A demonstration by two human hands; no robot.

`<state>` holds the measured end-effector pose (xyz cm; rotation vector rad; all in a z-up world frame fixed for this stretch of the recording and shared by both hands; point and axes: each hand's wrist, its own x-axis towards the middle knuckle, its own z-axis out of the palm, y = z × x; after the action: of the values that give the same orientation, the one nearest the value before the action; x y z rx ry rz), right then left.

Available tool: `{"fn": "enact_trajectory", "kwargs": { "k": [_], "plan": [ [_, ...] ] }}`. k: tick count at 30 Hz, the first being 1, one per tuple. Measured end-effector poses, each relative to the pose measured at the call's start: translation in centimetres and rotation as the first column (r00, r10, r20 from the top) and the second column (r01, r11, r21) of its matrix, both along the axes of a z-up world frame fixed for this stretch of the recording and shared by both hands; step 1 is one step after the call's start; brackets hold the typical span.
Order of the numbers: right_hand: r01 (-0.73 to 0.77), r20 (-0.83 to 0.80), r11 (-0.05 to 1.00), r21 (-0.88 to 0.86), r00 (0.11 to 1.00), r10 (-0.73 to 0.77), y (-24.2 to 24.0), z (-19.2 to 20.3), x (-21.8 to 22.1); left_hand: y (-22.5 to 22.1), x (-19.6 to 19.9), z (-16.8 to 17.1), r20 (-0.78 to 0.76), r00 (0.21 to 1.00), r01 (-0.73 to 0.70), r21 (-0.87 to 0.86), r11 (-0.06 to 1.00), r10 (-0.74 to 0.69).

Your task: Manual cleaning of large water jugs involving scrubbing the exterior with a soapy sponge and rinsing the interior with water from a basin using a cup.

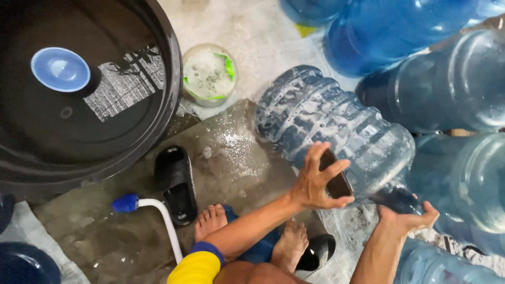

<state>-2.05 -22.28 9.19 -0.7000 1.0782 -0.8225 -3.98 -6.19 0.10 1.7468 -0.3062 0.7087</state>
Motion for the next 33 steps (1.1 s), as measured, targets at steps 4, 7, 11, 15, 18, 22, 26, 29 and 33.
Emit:
{"fn": "enact_trajectory", "kwargs": {
  "k": [4, 7, 11, 15, 18, 22, 26, 29, 33],
  "plan": [
    [-0.019, 0.066, 0.995, 0.095, 0.998, 0.012, -0.8, -1.3, -1.3, 4.7, 5.5, -5.7, -0.222, 0.951, -0.229, -0.032, 0.973, 0.216],
    [-0.005, 0.112, 1.000, 0.018, 0.994, 0.002, -0.3, -2.2, -1.1, 5.2, 6.5, -4.0, -0.720, 0.641, -0.570, -0.216, 0.793, 0.265],
    [-0.054, 0.167, 0.999, -0.008, 0.984, 0.054, 0.0, -2.4, -0.8, 3.4, 2.7, 0.2, -0.184, 0.982, -0.051, 0.009, 0.999, 0.052],
    [-0.131, 0.308, 0.985, -0.116, 0.938, 0.161, 0.2, -2.9, -2.0, 9.9, 10.4, -4.7, -0.635, 0.652, -0.498, 0.054, 0.866, 0.414],
    [-0.314, 0.418, 0.928, -0.202, 0.829, 0.371, -0.7, -4.2, -2.8, 7.6, 5.7, 4.9, -0.527, 0.841, -0.136, 0.018, 0.991, 0.125],
    [-0.384, 0.314, 0.837, -0.390, 0.799, 0.512, -1.2, -3.9, -2.3, 7.8, 3.5, 5.2, -0.310, 0.948, 0.108, 0.114, 0.988, -0.068],
    [-0.411, 0.343, 0.794, -0.448, 0.741, 0.577, -0.6, -4.4, -2.6, 12.9, 7.1, 0.6, -0.638, 0.704, -0.249, 0.187, 0.950, 0.310],
    [-0.321, 0.294, 0.910, -0.261, 0.872, 0.392, 1.4, -2.4, -1.2, 9.3, 4.2, 6.7, -0.578, 0.797, -0.152, 0.095, 0.984, 0.179],
    [-0.161, 0.310, 0.980, -0.115, 0.931, 0.190, -0.5, -1.5, -1.4, 8.8, 4.2, 7.4, -0.323, 0.938, -0.057, 0.217, 0.975, 0.127]
  ]
}}
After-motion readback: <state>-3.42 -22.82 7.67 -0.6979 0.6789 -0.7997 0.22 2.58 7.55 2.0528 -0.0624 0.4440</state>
